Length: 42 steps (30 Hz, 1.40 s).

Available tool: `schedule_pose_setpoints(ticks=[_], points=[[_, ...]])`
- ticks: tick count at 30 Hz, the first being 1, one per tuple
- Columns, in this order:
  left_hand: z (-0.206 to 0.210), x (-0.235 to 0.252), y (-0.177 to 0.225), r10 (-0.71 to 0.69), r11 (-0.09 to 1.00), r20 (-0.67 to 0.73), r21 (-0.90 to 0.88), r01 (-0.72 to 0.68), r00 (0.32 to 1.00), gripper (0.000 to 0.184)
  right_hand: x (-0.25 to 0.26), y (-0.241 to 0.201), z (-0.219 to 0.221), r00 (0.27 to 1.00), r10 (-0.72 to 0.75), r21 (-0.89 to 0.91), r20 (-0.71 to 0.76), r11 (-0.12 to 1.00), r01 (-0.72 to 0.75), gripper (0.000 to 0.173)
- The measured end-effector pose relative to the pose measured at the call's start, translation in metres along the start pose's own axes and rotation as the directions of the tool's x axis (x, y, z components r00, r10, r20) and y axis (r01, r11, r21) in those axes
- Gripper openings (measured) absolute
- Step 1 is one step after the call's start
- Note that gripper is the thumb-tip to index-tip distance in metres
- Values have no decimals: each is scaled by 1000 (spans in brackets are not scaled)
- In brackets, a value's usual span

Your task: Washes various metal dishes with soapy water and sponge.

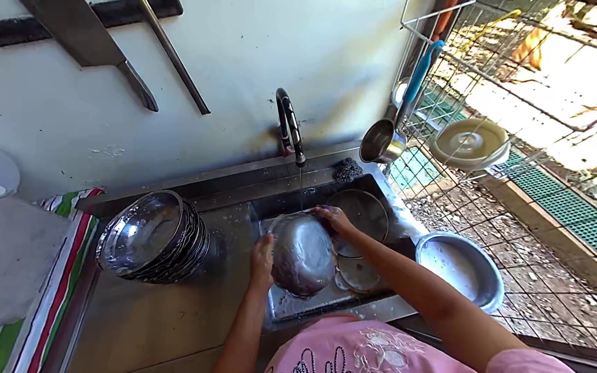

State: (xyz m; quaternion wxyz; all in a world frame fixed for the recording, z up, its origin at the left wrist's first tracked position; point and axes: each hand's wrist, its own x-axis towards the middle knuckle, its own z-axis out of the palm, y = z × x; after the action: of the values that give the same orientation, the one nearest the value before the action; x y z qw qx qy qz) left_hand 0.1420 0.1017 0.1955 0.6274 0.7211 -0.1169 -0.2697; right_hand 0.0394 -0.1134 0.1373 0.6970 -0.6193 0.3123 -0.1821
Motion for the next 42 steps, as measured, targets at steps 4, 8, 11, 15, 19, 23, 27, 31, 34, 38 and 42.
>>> schedule_pose_setpoints(ticks=[4, 8, 11, 15, 19, 23, 27, 31, 34, 38, 42], points=[[11, 20, -17, -298, 890, -293, -428, 154, 909, 47, -45, 40, 35, 930, -316, -189, -188, 941, 282, 41], [24, 14, -37, -392, 831, -246, -508, 226, 887, 50, -81, 23, 81, 722, -577, -643, 382, 396, 656, 31], [36, 2, -32, -284, 924, -190, -316, 216, 940, 40, -54, -25, 79, 758, -308, -588, 575, 488, 645, 34], [26, -12, -3, -197, 979, -210, -97, 180, 958, 51, -3, -13, 29, 974, -48, -585, 221, 792, 172, 48], [15, 3, -14, -189, 980, -207, -96, 173, 960, 50, -63, 6, 55, 967, -146, -627, 210, 739, 247, 51], [6, -19, 4, -172, 985, 61, 25, 171, 983, 43, -56, -19, 69, 821, -497, -516, 281, 643, 566, 36], [-43, -42, 64, 214, 934, 161, 257, -250, 964, 46, -21, -39, 18, 966, -253, -502, 57, 829, 247, 36], [-122, -57, 124, 573, 522, 131, 703, -483, 809, 49, -57, -39, -70, 968, -189, -627, -167, 778, 43, 37], [-181, -14, 125, 538, 382, 50, 876, -296, 841, 48, -96, -24, -153, 926, -10, -699, -378, 659, -278, 46], [-195, 52, 98, 447, 407, -57, 902, -146, 893, 36, -141, 23, -219, 785, 161, -647, -598, 480, -592, 51], [-103, 71, 49, 452, 514, 138, 767, -384, 881, 37, -154, 76, -227, 717, 151, -591, -680, 466, -659, 59]])
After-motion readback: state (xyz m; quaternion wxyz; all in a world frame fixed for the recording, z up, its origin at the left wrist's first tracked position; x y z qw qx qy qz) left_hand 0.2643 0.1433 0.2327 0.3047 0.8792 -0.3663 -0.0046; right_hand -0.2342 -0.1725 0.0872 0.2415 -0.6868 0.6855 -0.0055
